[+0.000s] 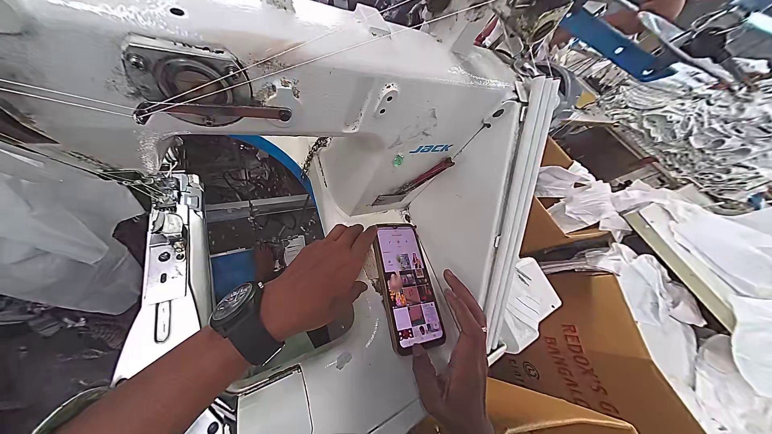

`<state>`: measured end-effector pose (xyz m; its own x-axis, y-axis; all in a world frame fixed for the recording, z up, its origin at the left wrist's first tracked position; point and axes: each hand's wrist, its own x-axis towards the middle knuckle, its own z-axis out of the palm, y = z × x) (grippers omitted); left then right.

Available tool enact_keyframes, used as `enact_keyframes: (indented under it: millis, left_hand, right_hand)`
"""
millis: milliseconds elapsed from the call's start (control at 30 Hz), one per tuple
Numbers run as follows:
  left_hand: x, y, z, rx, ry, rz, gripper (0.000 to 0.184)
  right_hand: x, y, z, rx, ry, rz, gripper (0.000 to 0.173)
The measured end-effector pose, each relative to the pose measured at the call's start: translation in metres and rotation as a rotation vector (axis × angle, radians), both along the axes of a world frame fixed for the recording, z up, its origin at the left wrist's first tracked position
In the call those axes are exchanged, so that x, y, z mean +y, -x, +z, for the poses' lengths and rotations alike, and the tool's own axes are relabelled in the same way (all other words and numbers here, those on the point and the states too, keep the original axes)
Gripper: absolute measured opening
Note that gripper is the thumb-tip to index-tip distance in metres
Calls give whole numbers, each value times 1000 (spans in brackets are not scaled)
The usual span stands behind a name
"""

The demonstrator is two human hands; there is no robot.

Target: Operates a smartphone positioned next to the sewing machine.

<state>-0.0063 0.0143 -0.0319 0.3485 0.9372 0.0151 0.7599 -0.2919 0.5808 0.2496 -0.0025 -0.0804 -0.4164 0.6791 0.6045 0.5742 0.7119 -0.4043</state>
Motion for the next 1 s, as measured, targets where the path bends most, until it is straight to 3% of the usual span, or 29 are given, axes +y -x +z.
enact_keyframes:
  millis: [1000]
  left_hand:
    - [-2,-1,3,-7,6,0,73]
  right_hand:
    - [0,-1,0,-38,50,21,59]
